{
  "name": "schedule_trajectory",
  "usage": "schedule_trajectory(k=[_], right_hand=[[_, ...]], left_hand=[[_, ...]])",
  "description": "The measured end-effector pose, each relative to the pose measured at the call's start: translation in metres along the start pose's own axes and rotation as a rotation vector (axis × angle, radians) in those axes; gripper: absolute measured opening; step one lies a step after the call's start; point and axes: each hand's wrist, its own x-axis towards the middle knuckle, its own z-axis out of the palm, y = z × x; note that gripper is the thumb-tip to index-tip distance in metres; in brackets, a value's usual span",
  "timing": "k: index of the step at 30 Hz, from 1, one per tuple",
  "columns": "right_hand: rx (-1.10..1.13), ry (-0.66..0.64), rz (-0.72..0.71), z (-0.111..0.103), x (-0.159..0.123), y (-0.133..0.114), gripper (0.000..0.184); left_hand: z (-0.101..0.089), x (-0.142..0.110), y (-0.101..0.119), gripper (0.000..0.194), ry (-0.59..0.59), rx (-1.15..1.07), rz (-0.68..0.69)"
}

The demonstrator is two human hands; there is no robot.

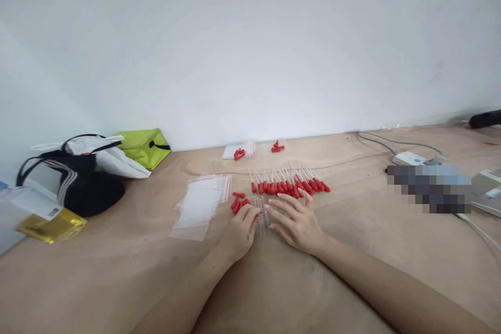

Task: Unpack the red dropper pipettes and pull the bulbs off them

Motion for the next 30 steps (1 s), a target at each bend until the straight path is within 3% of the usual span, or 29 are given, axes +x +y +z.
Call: schedule_trajectory(k=[6,20,30], right_hand=[[-0.001,-0.02,-0.049,0.008,-0.003,0.004,0.015],[0.08,-0.044,-0.057,0.001,-0.007,0.001,0.014],[0.112,-0.044,-0.049,0.001,-0.008,0.002,0.015]], left_hand=[[0.004,-0.004,-0.002,0.017,0.079,-0.008,0.111],[-0.008,-0.018,-0.004,0.027,0.06,0.116,0.146],[-0.007,-0.019,-0.006,0.026,0.066,0.067,0.148]])
